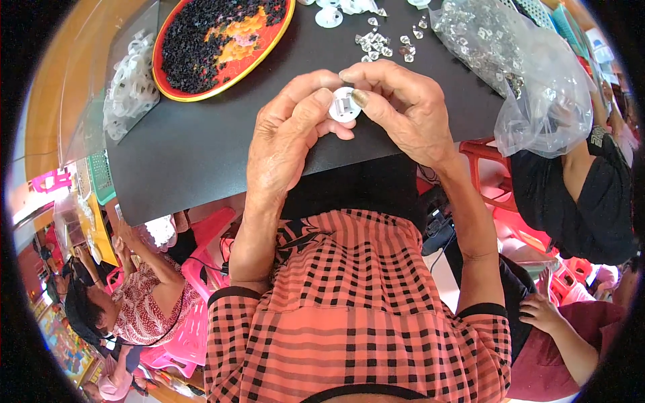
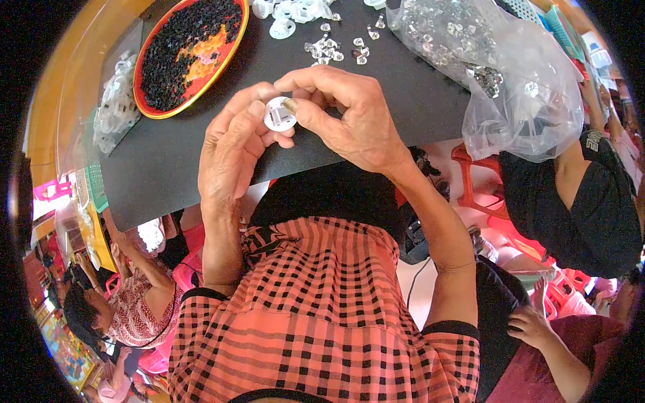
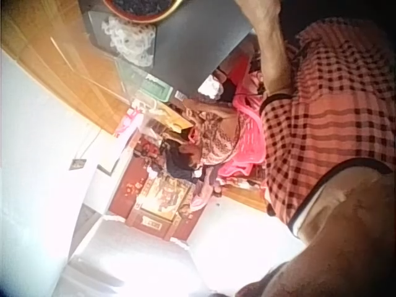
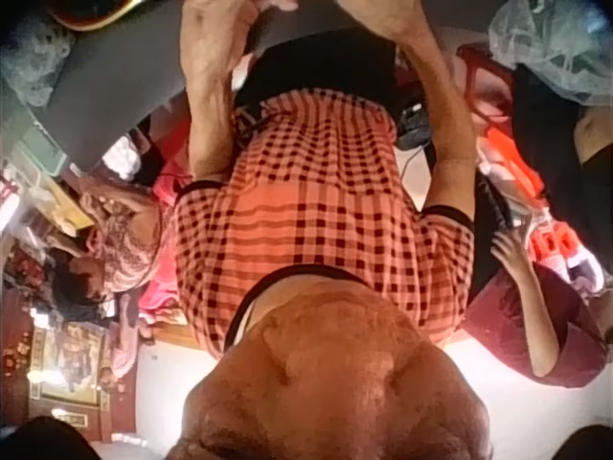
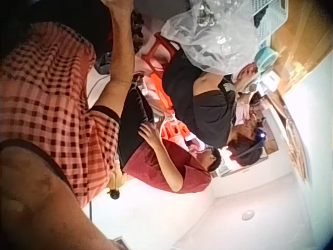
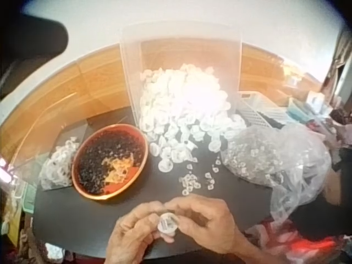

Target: Manually assembling small plastic and metal components into a base at a workbench.

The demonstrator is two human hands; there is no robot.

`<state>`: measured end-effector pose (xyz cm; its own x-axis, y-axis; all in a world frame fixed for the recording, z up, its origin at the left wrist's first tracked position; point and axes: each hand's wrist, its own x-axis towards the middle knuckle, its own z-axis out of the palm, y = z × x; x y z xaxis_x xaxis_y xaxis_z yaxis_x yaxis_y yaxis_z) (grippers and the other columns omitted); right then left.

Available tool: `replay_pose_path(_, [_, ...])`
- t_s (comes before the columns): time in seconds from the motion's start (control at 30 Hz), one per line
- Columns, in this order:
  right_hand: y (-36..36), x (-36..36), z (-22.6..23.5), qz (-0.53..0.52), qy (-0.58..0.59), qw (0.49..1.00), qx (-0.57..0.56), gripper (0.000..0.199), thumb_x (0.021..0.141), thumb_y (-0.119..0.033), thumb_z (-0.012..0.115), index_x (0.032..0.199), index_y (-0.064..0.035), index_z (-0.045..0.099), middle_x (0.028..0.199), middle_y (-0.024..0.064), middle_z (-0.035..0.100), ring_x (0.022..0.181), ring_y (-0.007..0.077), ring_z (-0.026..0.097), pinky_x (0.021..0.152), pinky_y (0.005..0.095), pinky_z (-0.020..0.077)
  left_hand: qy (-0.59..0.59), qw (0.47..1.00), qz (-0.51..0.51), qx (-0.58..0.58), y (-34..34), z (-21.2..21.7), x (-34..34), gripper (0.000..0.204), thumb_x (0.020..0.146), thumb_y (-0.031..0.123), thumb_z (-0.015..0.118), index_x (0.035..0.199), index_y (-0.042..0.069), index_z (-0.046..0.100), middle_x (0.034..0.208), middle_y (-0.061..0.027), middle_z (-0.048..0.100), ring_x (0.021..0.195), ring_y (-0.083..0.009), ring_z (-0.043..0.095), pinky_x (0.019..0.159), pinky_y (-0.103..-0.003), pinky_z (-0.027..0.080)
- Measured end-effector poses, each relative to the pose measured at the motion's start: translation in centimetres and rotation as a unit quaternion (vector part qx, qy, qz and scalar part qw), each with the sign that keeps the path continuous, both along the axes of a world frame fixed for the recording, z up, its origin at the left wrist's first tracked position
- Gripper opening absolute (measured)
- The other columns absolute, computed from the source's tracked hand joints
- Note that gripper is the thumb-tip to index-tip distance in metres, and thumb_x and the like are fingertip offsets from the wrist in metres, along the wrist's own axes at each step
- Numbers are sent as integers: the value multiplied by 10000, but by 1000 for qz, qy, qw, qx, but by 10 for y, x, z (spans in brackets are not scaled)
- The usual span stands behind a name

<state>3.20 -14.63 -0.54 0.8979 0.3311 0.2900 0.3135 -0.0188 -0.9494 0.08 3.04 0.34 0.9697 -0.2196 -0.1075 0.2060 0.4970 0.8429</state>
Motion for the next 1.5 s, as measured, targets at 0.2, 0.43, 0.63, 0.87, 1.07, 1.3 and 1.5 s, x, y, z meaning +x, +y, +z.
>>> replay_pose_path(0.2, [2,-2,0,-2,8,1000,26,168,863,-11,628,1029,5,650,847,9,641,693,27,552,596,184,455,-2,999,-6,-53,-1,-5,-1,304,970,150,498,1168,-75,545,1025,-144,623,889,-208,634,761,-354,554])
replay_pose_path(0.43, [1,-3,1,-16,10,999,30,176,845,-19,650,1018,6,651,829,6,640,674,33,549,589,189,450,6,993,13,-115,-8,-8,-3,291,961,112,472,1160,-91,539,1064,-161,615,939,-225,628,809,-386,547])
replay_pose_path(0.63, [0,-4,2,-14,19,1000,17,155,817,-15,673,972,-5,668,783,-16,606,632,24,486,559,188,408,4,996,14,-93,-9,-5,-9,288,962,112,480,1164,-84,541,1065,-156,617,951,-221,624,808,-368,543])
replay_pose_path(0.87, [-3,-7,4,3,35,999,20,168,839,68,619,1000,34,652,832,19,603,672,38,505,575,192,394,45,996,-7,-83,-5,-1,-12,258,963,99,503,1161,-56,558,1012,-131,632,879,-207,638,765,-335,547])
replay_pose_path(1.07, [-5,-5,6,13,14,1000,-13,172,840,74,607,998,29,655,835,34,608,698,58,540,598,196,414,55,994,-8,-94,-4,-7,-13,267,951,97,533,1171,-51,561,1036,-140,624,898,-216,637,782,-346,552])
replay_pose_path(1.3, [-4,-7,16,-97,25,995,-12,100,847,5,605,931,8,658,813,18,642,695,58,569,611,214,468,38,994,-20,-105,-2,-9,-8,285,953,111,534,1177,-64,543,1089,-163,616,958,-223,629,804,-359,553])
replay_pose_path(1.5, [-49,21,37,-188,-220,900,-325,165,818,-2,614,976,-27,656,815,82,640,617,152,595,591,266,479,24,992,-11,-122,1,-11,-8,300,957,124,525,1185,-70,531,1099,-197,613,928,-240,644,798,-362,560])
